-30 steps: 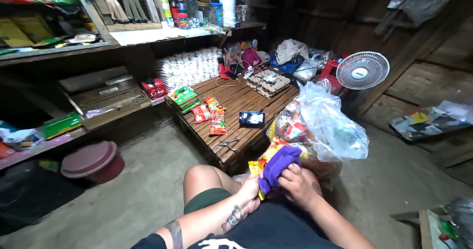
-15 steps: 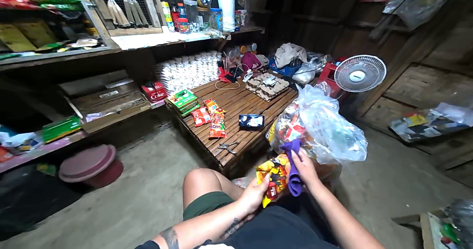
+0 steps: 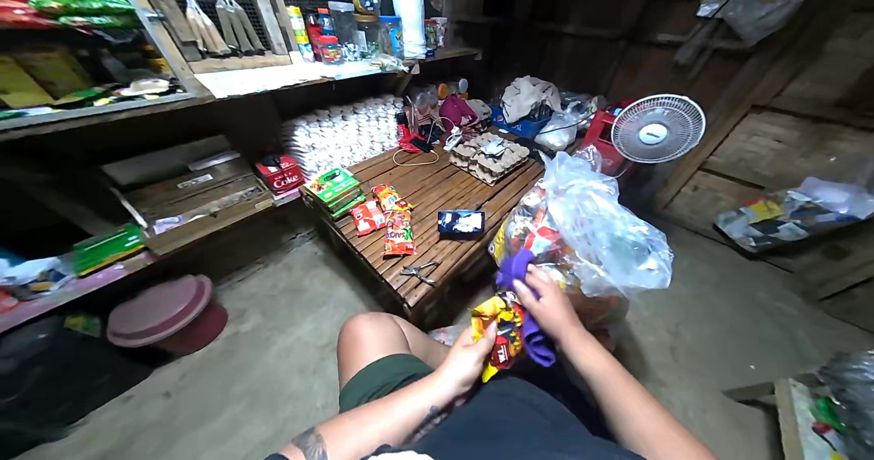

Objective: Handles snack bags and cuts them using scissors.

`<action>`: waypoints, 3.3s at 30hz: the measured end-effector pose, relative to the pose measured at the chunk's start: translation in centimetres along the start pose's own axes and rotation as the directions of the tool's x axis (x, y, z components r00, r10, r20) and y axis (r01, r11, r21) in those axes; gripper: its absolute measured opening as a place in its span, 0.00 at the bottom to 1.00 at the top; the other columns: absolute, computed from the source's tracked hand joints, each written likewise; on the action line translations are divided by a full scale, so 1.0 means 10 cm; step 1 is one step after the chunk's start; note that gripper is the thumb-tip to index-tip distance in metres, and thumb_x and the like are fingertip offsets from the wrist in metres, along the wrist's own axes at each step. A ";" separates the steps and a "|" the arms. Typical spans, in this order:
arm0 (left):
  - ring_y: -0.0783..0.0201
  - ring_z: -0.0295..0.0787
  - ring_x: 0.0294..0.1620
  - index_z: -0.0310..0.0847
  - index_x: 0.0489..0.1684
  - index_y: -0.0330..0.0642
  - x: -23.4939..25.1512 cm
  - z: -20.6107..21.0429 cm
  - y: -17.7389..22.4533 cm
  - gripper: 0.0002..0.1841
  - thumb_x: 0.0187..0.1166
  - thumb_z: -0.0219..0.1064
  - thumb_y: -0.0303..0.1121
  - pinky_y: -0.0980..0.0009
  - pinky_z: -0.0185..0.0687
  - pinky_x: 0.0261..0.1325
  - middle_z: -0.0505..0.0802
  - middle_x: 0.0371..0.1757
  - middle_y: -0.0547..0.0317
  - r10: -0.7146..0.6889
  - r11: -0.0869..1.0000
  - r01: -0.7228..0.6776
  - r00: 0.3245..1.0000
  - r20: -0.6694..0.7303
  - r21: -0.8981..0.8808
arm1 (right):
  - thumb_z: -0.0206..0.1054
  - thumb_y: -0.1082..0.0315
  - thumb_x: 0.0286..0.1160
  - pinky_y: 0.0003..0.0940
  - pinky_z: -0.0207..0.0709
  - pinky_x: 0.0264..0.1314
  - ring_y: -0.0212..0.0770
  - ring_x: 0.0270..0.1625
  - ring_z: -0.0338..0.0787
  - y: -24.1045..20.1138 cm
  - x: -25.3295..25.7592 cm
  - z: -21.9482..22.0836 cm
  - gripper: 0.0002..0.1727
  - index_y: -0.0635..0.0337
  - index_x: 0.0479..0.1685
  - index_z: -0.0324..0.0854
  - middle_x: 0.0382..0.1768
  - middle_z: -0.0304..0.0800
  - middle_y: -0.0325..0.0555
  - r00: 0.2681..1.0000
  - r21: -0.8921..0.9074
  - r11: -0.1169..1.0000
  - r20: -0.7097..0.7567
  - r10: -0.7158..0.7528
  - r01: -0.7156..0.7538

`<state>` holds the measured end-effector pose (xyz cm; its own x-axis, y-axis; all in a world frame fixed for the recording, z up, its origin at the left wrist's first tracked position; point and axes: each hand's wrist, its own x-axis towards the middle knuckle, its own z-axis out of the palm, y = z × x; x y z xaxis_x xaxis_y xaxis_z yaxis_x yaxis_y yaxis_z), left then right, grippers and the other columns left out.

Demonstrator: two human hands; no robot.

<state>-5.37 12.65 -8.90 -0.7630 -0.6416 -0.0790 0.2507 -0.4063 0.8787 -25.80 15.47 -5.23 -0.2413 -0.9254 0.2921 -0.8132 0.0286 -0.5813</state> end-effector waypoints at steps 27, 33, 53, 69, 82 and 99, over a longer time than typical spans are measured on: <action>0.59 0.94 0.52 0.70 0.70 0.31 -0.01 -0.06 0.04 0.19 0.94 0.49 0.38 0.60 0.90 0.62 0.94 0.50 0.48 -0.113 0.993 0.112 0.993 -0.016 -0.024 | 0.72 0.72 0.73 0.31 0.86 0.60 0.32 0.53 0.91 0.61 -0.49 -0.23 0.22 0.67 0.66 0.78 0.54 0.91 0.48 0.876 0.673 0.606 0.135 0.463 -0.424; 0.62 0.94 0.52 0.69 0.70 0.30 0.02 -0.04 -0.01 0.21 0.96 0.41 0.38 0.62 0.90 0.61 0.94 0.50 0.49 -0.082 0.992 0.087 0.995 -0.051 0.087 | 0.72 0.67 0.76 0.41 0.79 0.71 0.41 0.62 0.88 0.65 -0.44 -0.28 0.21 0.68 0.65 0.81 0.58 0.90 0.57 0.875 0.446 0.770 0.064 0.481 -0.456; 0.72 0.93 0.49 0.76 0.62 0.27 0.01 -0.10 -0.08 0.13 0.87 0.57 0.27 0.69 0.89 0.60 0.95 0.47 0.59 0.131 0.955 -0.099 0.986 -0.100 0.279 | 0.70 0.75 0.75 0.33 0.83 0.61 0.30 0.52 0.89 0.77 -0.60 -0.42 0.17 0.67 0.61 0.81 0.49 0.91 0.47 0.915 0.495 0.770 0.197 0.352 -0.403; 0.44 0.95 0.48 0.93 0.44 0.40 -0.12 -0.25 -0.05 0.11 0.70 0.64 0.26 0.43 0.87 0.53 0.97 0.43 0.45 0.285 0.091 -0.641 0.750 0.596 0.762 | 0.44 0.47 0.93 0.58 0.71 0.76 0.55 0.71 0.84 -0.05 -0.55 -0.18 0.32 0.67 0.56 0.85 0.63 0.87 0.60 0.849 0.192 0.973 0.486 -0.207 0.127; 0.52 0.85 0.74 0.90 0.64 0.50 -0.10 -0.29 0.00 0.25 0.70 0.61 0.18 0.52 0.80 0.75 0.92 0.69 0.56 0.282 0.179 -0.741 0.668 0.688 0.647 | 0.61 0.48 0.85 0.66 0.69 0.76 0.61 0.73 0.82 0.36 -0.37 -0.54 0.28 0.59 0.74 0.78 0.67 0.85 0.62 0.871 -0.083 0.975 0.438 0.224 -0.209; 0.53 0.88 0.70 0.87 0.68 0.47 -0.12 -0.25 0.11 0.25 0.71 0.65 0.17 0.50 0.82 0.70 0.90 0.71 0.55 0.168 0.150 -0.762 0.648 0.743 0.630 | 0.57 0.66 0.88 0.33 0.76 0.57 0.29 0.46 0.83 0.31 -0.40 0.03 0.15 0.68 0.53 0.86 0.44 0.89 0.47 0.689 0.262 0.918 0.724 0.016 -0.297</action>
<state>-2.67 11.37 -9.06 -0.8948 -0.0011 0.4465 0.2430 0.8378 0.4889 -27.15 19.15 -8.43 0.2038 -0.9111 -0.3582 -0.5361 0.2023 -0.8195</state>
